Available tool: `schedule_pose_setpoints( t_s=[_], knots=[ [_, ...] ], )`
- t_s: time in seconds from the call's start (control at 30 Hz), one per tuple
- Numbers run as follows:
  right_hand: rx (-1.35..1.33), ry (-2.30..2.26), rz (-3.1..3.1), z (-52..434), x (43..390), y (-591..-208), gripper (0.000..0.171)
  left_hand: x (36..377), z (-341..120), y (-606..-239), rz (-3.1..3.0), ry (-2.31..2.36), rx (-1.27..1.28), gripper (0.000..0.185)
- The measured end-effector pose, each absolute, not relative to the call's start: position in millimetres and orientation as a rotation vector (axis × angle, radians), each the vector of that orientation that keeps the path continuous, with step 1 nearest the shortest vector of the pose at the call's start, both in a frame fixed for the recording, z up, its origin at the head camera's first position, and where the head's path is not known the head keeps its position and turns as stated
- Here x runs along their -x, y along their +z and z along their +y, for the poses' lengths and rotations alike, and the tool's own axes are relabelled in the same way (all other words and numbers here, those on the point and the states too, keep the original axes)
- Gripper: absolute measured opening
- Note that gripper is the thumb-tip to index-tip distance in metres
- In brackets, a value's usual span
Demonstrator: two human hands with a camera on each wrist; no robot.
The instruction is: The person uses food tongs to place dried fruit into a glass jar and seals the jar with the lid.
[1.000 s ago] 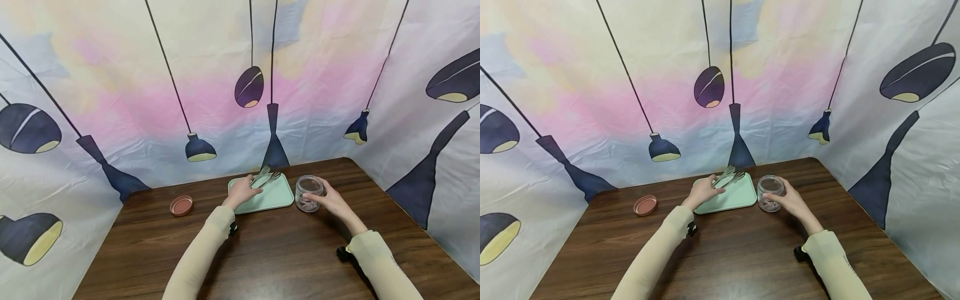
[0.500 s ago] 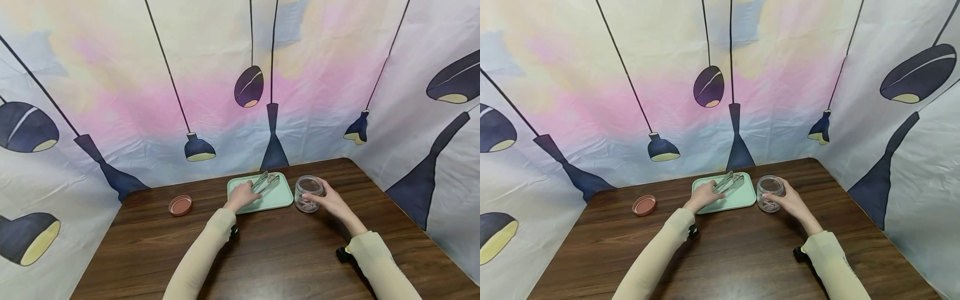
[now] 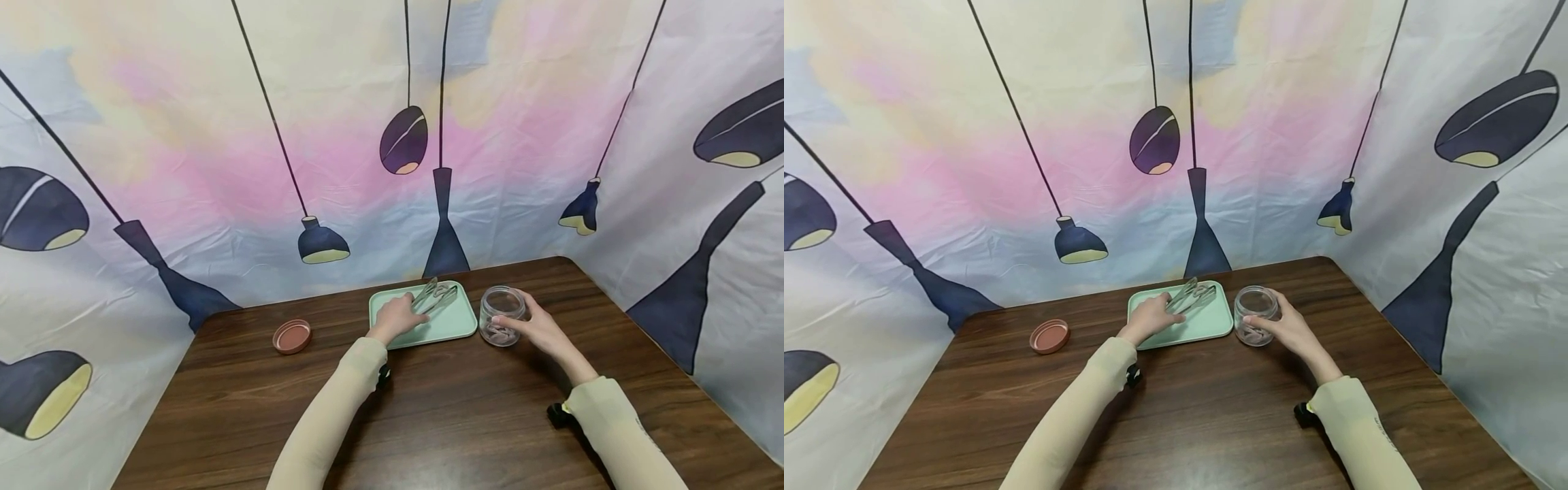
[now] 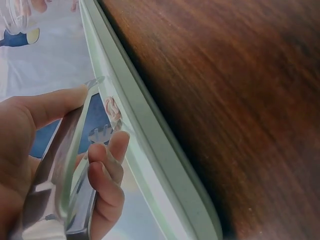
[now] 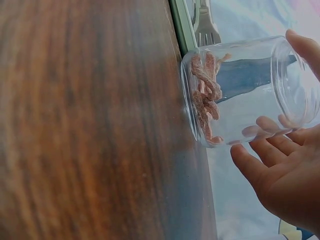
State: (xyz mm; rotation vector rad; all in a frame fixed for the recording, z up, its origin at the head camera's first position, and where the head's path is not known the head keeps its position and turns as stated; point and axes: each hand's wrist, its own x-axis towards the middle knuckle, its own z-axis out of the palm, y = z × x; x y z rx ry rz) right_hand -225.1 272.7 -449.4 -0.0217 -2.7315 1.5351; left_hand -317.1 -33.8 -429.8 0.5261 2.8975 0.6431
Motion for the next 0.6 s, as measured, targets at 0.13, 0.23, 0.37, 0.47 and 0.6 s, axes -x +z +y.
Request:
schedule_pose_setpoints(
  t_s=[0.13, 0.23, 0.37, 0.47, 0.6],
  knots=[
    [0.017, 1.542, -2.728, 272.6, 225.0, -449.2, 0.103, 317.3, -33.2, -430.3, 2.906, 0.632, -0.563, 0.056],
    [0.016, 1.548, -2.726, 272.8, 225.2, -449.1, 0.103, 316.9, -33.0, -430.4, 2.912, 0.621, -0.598, 0.048],
    [0.013, 1.554, -2.725, 273.2, 225.6, -449.4, 0.103, 315.3, -31.2, -430.0, 2.926, 0.606, -0.631, 0.039],
    [0.011, 1.556, -2.726, 273.3, 225.4, -449.7, 0.103, 313.4, -28.9, -429.9, 2.931, 0.588, -0.655, 0.033],
    [0.016, 1.560, -2.722, 273.2, 225.4, -450.4, 0.102, 310.5, -26.4, -430.3, 2.938, 0.576, -0.674, 0.029]
  ],
)
